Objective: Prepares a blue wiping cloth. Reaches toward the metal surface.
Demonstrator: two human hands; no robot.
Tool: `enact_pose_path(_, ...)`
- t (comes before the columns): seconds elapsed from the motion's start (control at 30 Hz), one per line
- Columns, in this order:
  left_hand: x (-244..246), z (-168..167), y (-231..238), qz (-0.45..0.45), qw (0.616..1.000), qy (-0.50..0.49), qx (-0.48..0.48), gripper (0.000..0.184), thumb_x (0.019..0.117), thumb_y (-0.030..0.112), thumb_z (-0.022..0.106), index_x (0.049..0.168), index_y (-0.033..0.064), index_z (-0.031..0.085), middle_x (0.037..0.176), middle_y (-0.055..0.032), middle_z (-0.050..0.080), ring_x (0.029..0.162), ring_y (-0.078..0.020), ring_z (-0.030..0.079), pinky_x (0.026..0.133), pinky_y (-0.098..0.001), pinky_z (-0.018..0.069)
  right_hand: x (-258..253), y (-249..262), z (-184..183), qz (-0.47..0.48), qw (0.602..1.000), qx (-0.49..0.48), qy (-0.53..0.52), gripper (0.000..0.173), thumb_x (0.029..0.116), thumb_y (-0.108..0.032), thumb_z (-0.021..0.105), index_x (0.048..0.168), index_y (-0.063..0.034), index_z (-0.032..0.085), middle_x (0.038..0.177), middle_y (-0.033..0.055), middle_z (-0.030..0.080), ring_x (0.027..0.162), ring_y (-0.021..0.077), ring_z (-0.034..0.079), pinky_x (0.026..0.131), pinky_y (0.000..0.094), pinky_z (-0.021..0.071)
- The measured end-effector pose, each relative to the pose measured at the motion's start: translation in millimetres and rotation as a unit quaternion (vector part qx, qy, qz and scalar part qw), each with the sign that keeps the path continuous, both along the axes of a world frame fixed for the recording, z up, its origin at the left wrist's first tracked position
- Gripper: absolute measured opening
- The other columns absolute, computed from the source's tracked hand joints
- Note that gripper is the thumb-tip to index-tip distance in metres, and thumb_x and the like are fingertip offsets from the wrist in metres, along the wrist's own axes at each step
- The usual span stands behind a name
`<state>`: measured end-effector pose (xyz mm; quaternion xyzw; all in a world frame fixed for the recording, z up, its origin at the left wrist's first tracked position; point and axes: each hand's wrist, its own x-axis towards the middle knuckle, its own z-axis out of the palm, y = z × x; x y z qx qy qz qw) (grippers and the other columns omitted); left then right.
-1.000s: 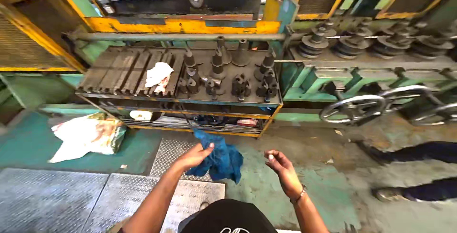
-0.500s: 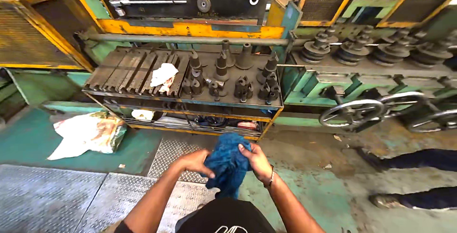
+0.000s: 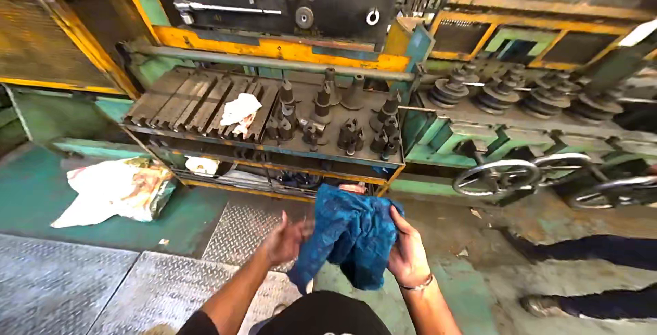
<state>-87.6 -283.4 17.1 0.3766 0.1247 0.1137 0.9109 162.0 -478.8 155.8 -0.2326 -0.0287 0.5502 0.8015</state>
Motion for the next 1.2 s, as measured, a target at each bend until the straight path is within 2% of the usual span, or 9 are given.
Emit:
enact_pose_path(0.2,-3,2,-52,-0.066,0.993,-0.026,-0.094,0.065,0.0769,0.072,0.073,0.115,0.0190,0.076,0.113,-0.0080,0.076,0.106,-0.0220,0.072,0.093,-0.0454,0.0589,9,-34,-36,-0.084,0.991,-0.105,0.004,0.043,0.1101,-0.037,0.036,0.131,-0.0051,0.056,0.115,0.0196,0.069,0.106,0.0301,0.070,0.091,0.0522,0.0586)
enact_pose_path(0.37,0,23,-14,0.103,0.982,-0.077,-0.138,0.104,0.0705,0.093,0.055,0.135,0.0123,0.065,0.128,-0.0167,0.070,0.118,-0.0305,0.068,0.101,-0.0540,0.0550,3,-50,-39,-0.092,0.988,-0.123,-0.028,0.042,0.1101,-0.032,0.038,0.131,-0.0008,0.057,0.118,0.0231,0.068,0.109,0.0324,0.069,0.094,0.0534,0.0576)
enact_pose_path(0.43,-4,25,-10,0.065,0.996,0.006,-0.053,0.110,0.0713,0.091,0.058,0.149,0.0135,0.052,0.137,-0.0141,0.065,0.127,-0.0298,0.063,0.108,-0.0545,0.0510,-2,-48,-44,-0.096,0.976,-0.166,-0.104,0.039,0.1096,-0.028,0.044,0.130,0.0018,0.057,0.115,0.0239,0.069,0.104,0.0316,0.070,0.091,0.0516,0.0594)
enact_pose_path(0.53,7,43,-8,0.056,0.989,0.116,0.066,0.076,0.0843,0.060,0.075,0.136,0.0077,0.055,0.122,-0.0113,0.071,0.115,-0.0241,0.068,0.101,-0.0468,0.0563,-8,-49,-50,-0.100,0.936,-0.255,-0.222,0.034,0.1076,-0.026,0.052,0.119,0.0045,0.061,0.098,0.0213,0.072,0.089,0.0290,0.073,0.080,0.0473,0.0630)
enact_pose_path(0.73,42,44,-2,-0.042,0.944,0.234,0.230,0.041,0.1046,0.040,0.057,0.122,0.0054,0.068,0.108,-0.0120,0.073,0.100,-0.0230,0.071,0.092,-0.0450,0.0591,-6,-60,-64,-0.085,0.903,-0.252,-0.338,0.033,0.1069,-0.026,0.054,0.105,0.0054,0.064,0.084,0.0189,0.071,0.074,0.0274,0.072,0.070,0.0445,0.0627)
enact_pose_path(0.87,41,30,-2,0.144,0.897,0.302,0.287,0.035,0.1069,0.032,0.054,0.123,0.0043,0.068,0.113,-0.0150,0.071,0.104,-0.0240,0.070,0.094,-0.0476,0.0580,11,-77,-72,-0.148,0.730,-0.414,-0.522,0.041,0.1051,-0.039,0.054,0.092,-0.0037,0.070,0.075,0.0071,0.071,0.070,0.0190,0.072,0.067,0.0415,0.0624)
enact_pose_path(0.97,22,29,21,0.365,0.786,0.331,0.373,0.034,0.1082,0.026,0.052,0.117,-0.0028,0.068,0.110,-0.0188,0.070,0.105,-0.0265,0.067,0.097,-0.0516,0.0535,47,-103,-78,-0.237,0.596,-0.550,-0.534,0.049,0.1046,-0.043,0.052,0.083,-0.0018,0.069,0.072,0.0115,0.066,0.069,0.0261,0.068,0.068,0.0536,0.0557)
enact_pose_path(1.03,21,28,19,0.390,0.767,0.330,0.387,0.033,0.1086,0.025,0.051,0.113,-0.0024,0.069,0.104,-0.0171,0.070,0.099,-0.0249,0.067,0.092,-0.0503,0.0541,58,-109,-91,-0.262,0.595,-0.570,-0.502,0.049,0.1053,-0.043,0.052,0.084,-0.0019,0.069,0.074,0.0126,0.068,0.073,0.0272,0.069,0.070,0.0544,0.0558)
enact_pose_path(1.2,7,27,10,0.288,0.908,0.255,0.165,0.034,0.1097,0.023,0.048,0.129,-0.0003,0.062,0.114,-0.0161,0.071,0.103,-0.0245,0.071,0.090,-0.0468,0.0604,55,-106,-102,-0.270,0.724,-0.469,-0.427,0.038,0.1047,-0.036,0.057,0.095,-0.0012,0.069,0.079,0.0098,0.071,0.072,0.0195,0.071,0.070,0.0422,0.0615)
